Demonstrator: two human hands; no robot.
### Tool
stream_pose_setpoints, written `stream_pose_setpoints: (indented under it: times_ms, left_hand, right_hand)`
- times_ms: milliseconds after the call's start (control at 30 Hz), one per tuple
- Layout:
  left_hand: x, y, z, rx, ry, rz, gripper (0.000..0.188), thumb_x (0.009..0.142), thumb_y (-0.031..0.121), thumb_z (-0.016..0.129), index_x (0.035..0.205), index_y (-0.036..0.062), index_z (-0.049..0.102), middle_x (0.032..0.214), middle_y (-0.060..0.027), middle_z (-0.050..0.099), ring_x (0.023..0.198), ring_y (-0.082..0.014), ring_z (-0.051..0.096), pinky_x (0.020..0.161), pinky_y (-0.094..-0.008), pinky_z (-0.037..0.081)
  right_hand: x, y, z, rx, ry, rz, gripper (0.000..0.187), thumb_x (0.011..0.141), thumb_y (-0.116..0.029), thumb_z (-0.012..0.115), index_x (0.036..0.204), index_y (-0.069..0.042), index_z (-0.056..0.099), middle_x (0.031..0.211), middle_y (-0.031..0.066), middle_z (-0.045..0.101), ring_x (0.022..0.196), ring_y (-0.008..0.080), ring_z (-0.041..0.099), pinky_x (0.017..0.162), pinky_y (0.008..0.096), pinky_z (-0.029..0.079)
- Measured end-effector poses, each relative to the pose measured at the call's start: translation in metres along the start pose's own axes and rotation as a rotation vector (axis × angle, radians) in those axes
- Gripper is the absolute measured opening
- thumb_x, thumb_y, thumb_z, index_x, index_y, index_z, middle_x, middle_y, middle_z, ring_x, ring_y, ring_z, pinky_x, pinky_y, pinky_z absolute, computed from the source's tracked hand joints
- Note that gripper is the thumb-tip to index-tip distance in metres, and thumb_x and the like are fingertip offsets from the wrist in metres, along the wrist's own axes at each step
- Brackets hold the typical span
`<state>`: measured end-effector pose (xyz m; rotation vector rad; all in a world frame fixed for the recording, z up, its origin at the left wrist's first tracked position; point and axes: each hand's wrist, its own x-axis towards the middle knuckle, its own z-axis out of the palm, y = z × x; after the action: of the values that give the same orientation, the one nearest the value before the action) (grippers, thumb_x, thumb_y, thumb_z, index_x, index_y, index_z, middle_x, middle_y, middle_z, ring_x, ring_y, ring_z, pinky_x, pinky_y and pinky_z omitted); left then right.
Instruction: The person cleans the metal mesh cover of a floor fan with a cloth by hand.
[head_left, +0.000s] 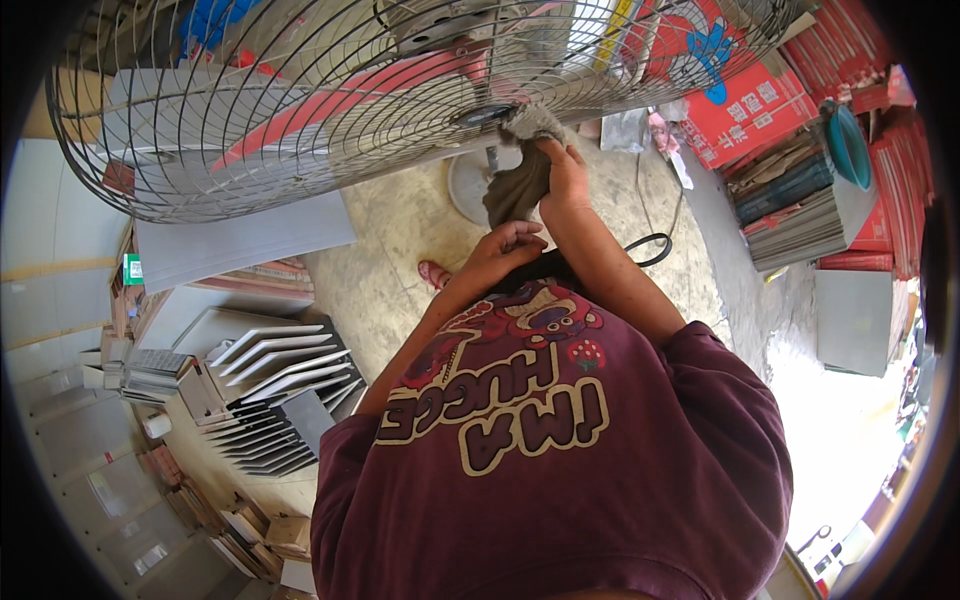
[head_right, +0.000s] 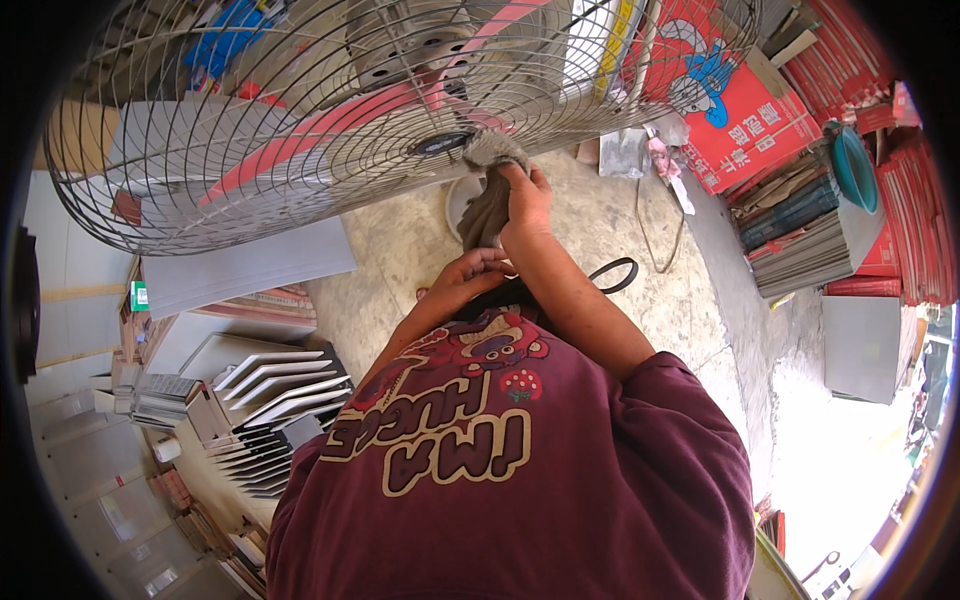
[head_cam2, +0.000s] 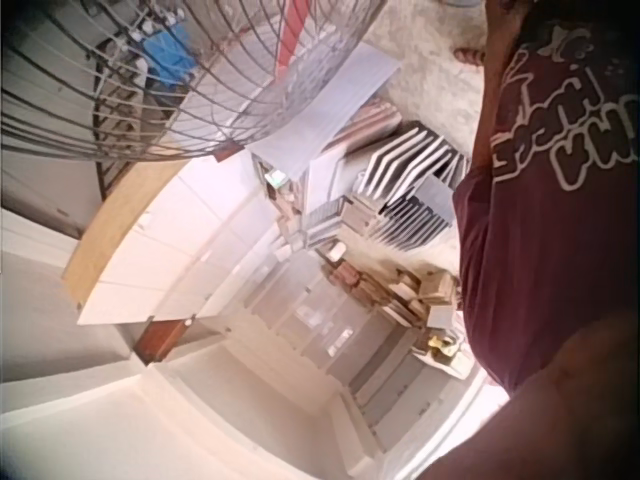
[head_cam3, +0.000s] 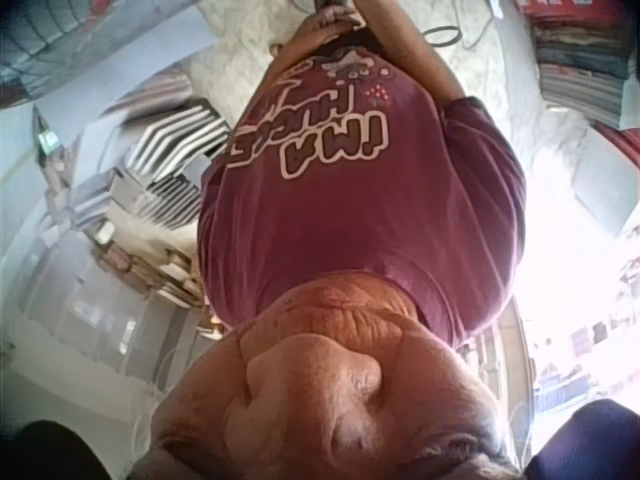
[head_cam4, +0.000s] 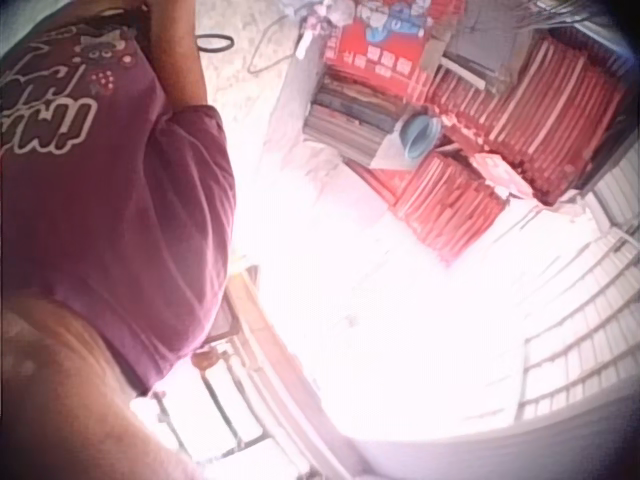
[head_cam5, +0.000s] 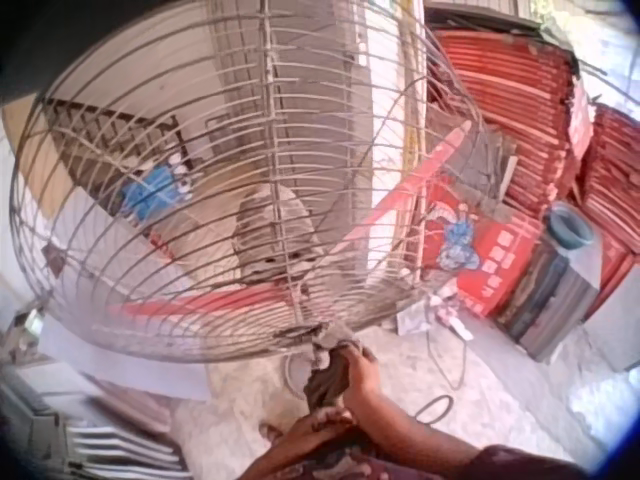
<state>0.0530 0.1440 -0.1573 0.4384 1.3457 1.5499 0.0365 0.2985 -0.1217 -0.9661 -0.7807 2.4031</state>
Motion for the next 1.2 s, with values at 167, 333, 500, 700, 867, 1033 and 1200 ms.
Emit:
stream_pose_setpoints:
  times_ms: [167, 333, 500, 700, 867, 1033, 1200]
  left_hand:
    - [-0.001, 0.004, 0.004, 0.054, 0.039, 0.018, 0.033, 0.089, 0.014, 0.055, 0.119, 0.0000, 0.048, 0.107, -0.0097, 0.059, 0.100, -0.0147, 0.054, 0.087, -0.0273, 0.042]
    - [-0.012, 0.018, 0.005, -0.074, 0.399, 0.209, 0.033, 0.092, 0.028, 0.049, 0.110, 0.0007, 0.055, 0.095, -0.0086, 0.062, 0.093, -0.0149, 0.056, 0.083, -0.0278, 0.043]
    - [-0.018, 0.028, 0.000, -0.062, 0.622, 0.475, 0.036, 0.095, 0.029, 0.040, 0.112, -0.0005, 0.052, 0.104, -0.0085, 0.058, 0.098, -0.0177, 0.054, 0.090, -0.0315, 0.039]
    - [-0.021, 0.032, -0.004, -0.344, 0.557, 0.514, 0.045, 0.096, 0.035, 0.035, 0.125, 0.0017, 0.043, 0.120, -0.0075, 0.050, 0.109, -0.0192, 0.048, 0.094, -0.0345, 0.036]
    - [-0.031, 0.054, 0.004, -0.355, 0.449, 0.498, 0.055, 0.095, 0.042, 0.034, 0.129, -0.0007, 0.039, 0.128, -0.0112, 0.046, 0.117, -0.0232, 0.043, 0.100, -0.0372, 0.029]
    - [-0.033, 0.062, 0.005, -0.303, 0.586, 0.551, 0.036, 0.091, 0.027, 0.052, 0.112, -0.0020, 0.052, 0.109, -0.0060, 0.056, 0.099, -0.0127, 0.050, 0.087, -0.0276, 0.038]
    - [-0.033, 0.058, -0.002, -0.282, 0.737, 0.594, 0.027, 0.083, 0.017, 0.065, 0.100, -0.0013, 0.057, 0.093, -0.0025, 0.058, 0.082, -0.0084, 0.051, 0.073, -0.0239, 0.040]
  right_hand:
    - [-0.024, -0.024, 0.012, 0.085, -0.065, -0.222, 0.027, 0.080, -0.006, 0.059, 0.106, -0.004, 0.053, 0.094, 0.0077, 0.061, 0.081, 0.0177, 0.059, 0.069, 0.0291, 0.049]
    - [-0.041, -0.024, 0.025, -0.123, -0.311, -0.457, 0.029, 0.082, -0.003, 0.058, 0.110, -0.008, 0.052, 0.092, -0.0002, 0.058, 0.077, 0.0078, 0.054, 0.062, 0.0225, 0.046]
    - [-0.055, -0.013, 0.028, -0.339, -0.649, -0.416, 0.035, 0.078, 0.006, 0.055, 0.110, -0.011, 0.055, 0.087, -0.0052, 0.057, 0.065, 0.0003, 0.046, 0.054, 0.0145, 0.037]
    - [-0.066, -0.015, 0.022, -0.504, -0.783, -0.004, 0.028, 0.085, -0.008, 0.058, 0.113, -0.006, 0.053, 0.090, -0.0003, 0.060, 0.070, 0.0057, 0.056, 0.058, 0.0203, 0.047]
    - [-0.061, -0.003, 0.012, -0.443, -0.742, 0.057, 0.031, 0.087, -0.015, 0.054, 0.115, -0.001, 0.052, 0.097, 0.0063, 0.061, 0.080, 0.0128, 0.059, 0.071, 0.0255, 0.048]
    - [-0.066, -0.002, 0.014, -0.429, -0.638, 0.186, 0.038, 0.086, -0.027, 0.056, 0.108, 0.003, 0.055, 0.090, 0.0061, 0.061, 0.080, 0.0121, 0.056, 0.072, 0.0240, 0.046]
    - [-0.066, -0.004, 0.012, -0.492, -0.627, 0.262, 0.040, 0.086, -0.030, 0.057, 0.107, 0.003, 0.056, 0.093, 0.0074, 0.061, 0.084, 0.0116, 0.056, 0.074, 0.0243, 0.046]
